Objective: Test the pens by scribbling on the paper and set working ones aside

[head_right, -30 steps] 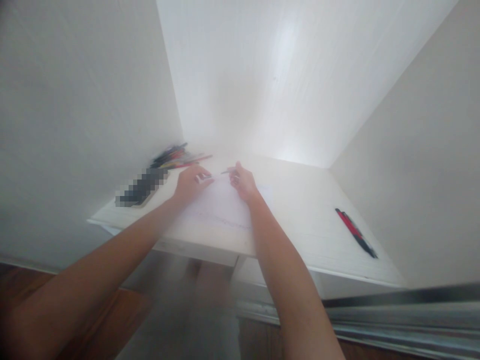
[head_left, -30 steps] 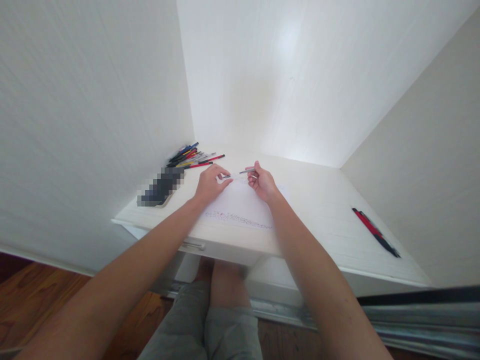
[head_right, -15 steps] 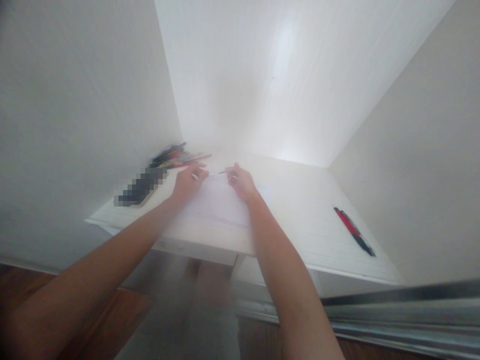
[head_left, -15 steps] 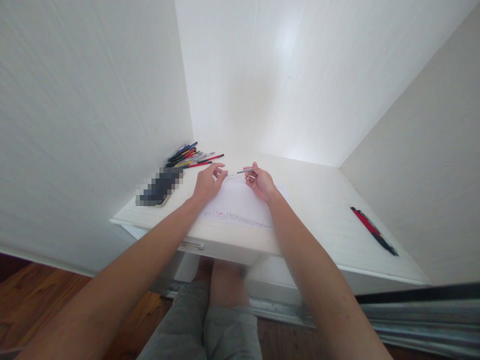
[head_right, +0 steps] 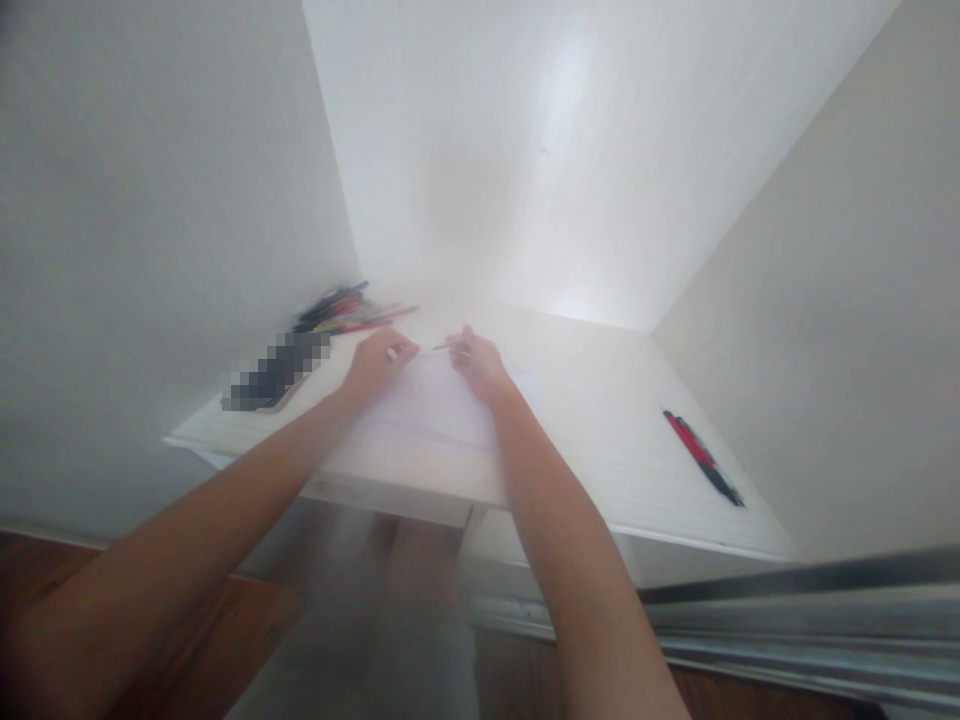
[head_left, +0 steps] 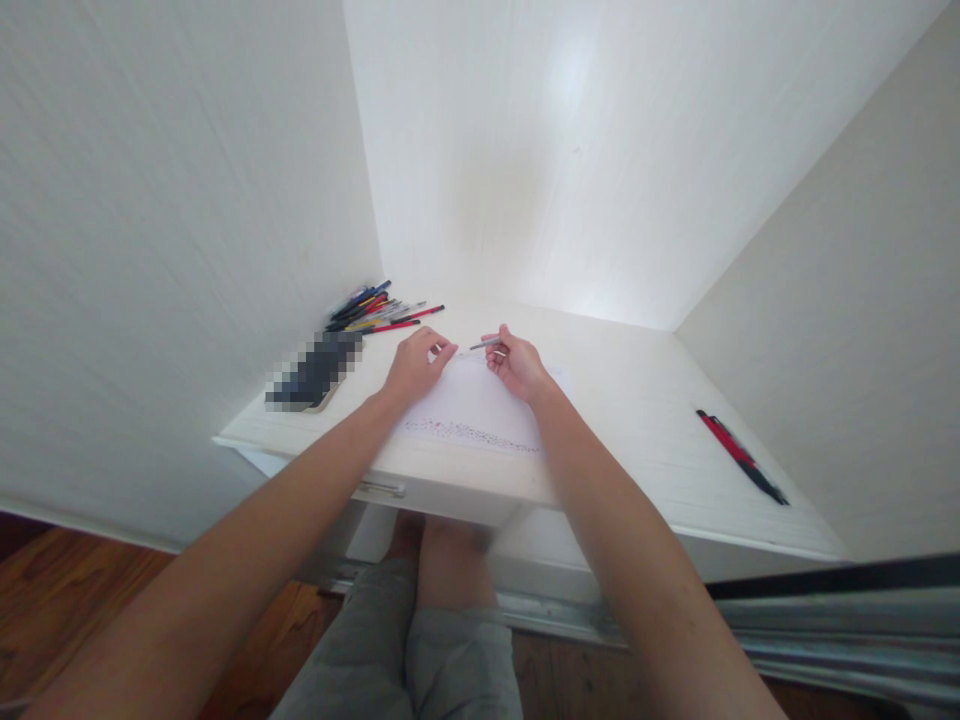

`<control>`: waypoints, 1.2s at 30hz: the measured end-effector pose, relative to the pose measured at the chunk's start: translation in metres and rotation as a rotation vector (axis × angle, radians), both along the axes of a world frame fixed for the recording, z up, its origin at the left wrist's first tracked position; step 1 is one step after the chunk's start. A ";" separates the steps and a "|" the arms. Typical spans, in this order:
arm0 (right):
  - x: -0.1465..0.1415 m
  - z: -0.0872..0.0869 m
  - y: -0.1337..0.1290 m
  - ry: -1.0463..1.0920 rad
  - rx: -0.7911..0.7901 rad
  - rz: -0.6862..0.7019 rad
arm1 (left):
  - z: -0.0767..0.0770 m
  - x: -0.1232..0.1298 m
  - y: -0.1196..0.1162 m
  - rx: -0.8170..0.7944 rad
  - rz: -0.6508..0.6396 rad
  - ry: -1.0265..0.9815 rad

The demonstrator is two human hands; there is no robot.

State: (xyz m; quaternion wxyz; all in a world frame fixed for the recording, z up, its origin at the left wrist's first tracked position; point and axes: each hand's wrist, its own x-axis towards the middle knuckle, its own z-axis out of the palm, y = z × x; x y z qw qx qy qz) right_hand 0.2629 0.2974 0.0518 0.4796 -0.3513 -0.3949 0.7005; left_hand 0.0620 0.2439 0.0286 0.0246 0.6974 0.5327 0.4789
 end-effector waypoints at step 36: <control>0.001 -0.014 0.010 -0.248 0.125 -0.030 | -0.002 -0.015 0.013 -0.273 -0.184 -0.777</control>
